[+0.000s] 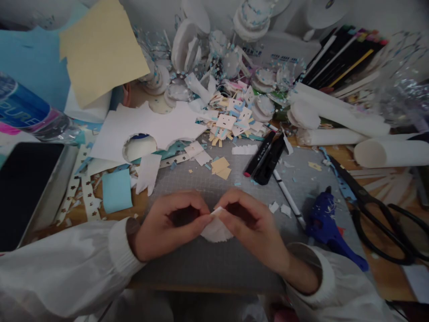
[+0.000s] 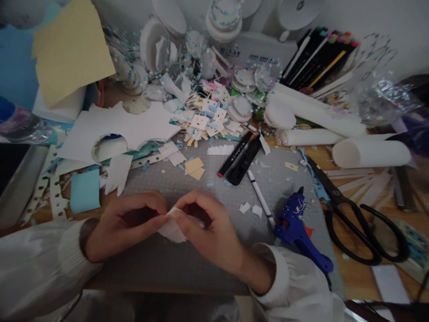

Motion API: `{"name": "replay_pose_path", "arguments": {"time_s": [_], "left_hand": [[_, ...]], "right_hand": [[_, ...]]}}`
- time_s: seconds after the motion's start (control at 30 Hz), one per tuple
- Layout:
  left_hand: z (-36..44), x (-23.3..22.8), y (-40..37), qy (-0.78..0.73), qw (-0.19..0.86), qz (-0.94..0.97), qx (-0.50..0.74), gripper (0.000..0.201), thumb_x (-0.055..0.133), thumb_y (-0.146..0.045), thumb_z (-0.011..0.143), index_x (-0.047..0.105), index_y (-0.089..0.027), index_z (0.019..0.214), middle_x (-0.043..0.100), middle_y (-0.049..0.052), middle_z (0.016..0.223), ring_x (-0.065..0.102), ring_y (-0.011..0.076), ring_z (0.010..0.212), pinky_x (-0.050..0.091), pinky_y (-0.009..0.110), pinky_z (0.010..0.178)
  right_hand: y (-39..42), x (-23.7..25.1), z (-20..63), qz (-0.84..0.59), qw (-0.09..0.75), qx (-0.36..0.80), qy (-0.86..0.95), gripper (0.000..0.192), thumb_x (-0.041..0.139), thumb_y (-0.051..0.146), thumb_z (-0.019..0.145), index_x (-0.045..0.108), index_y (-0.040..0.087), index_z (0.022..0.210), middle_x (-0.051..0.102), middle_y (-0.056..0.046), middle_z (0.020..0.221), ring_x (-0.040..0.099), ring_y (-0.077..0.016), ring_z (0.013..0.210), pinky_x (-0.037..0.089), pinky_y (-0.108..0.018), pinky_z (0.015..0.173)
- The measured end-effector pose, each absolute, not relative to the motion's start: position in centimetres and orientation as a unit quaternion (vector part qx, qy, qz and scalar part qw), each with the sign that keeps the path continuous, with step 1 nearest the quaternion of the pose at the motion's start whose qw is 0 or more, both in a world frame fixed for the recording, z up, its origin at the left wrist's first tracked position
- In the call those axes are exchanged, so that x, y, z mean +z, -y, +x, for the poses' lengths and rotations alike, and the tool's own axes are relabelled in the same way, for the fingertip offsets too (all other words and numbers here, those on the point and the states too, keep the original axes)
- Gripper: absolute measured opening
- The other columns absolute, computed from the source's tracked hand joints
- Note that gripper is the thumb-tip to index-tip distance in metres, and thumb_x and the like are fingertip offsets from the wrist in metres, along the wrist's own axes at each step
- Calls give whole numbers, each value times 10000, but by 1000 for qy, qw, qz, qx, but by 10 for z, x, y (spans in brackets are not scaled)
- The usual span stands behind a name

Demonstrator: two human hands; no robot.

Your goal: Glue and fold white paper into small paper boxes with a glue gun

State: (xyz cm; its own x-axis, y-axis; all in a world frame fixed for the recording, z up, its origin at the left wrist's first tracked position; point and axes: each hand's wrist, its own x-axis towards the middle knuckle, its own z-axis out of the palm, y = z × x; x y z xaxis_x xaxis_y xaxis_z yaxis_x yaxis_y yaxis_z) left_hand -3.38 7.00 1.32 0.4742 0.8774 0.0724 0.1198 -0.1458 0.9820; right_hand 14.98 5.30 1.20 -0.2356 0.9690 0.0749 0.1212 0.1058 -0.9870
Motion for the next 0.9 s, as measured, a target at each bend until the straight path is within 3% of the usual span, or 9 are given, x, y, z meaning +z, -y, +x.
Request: {"name": "replay_pose_path", "arguments": {"time_s": [0.33, 0.73, 0.9], "left_hand": [[-32, 12, -69, -345, 512, 706, 345, 113, 574, -165, 823, 574, -155, 710, 594, 29, 660, 536, 118, 590, 438, 228, 538], [-35, 8, -69, -370, 544, 641, 396, 44, 609, -164, 837, 624, -171, 878, 621, 21, 776, 578, 123, 695, 475, 208, 602], [-33, 10, -70, -388, 561, 615, 396, 17, 633, -149, 816, 637, -164, 808, 623, 1, 714, 577, 102, 639, 481, 180, 566]], "right_hand": [[-49, 8, 152, -412, 419, 364, 723, 83, 591, 132, 853, 593, 213, 872, 608, -5, 787, 566, -132, 749, 455, -270, 654], [-49, 6, 152, -462, 414, 480, 621, 33, 591, 202, 847, 582, 214, 817, 554, 35, 668, 500, -90, 571, 389, -202, 483], [-50, 9, 150, -454, 420, 490, 614, 67, 602, 173, 820, 571, 216, 861, 563, 31, 713, 507, -84, 583, 403, -185, 487]]}}
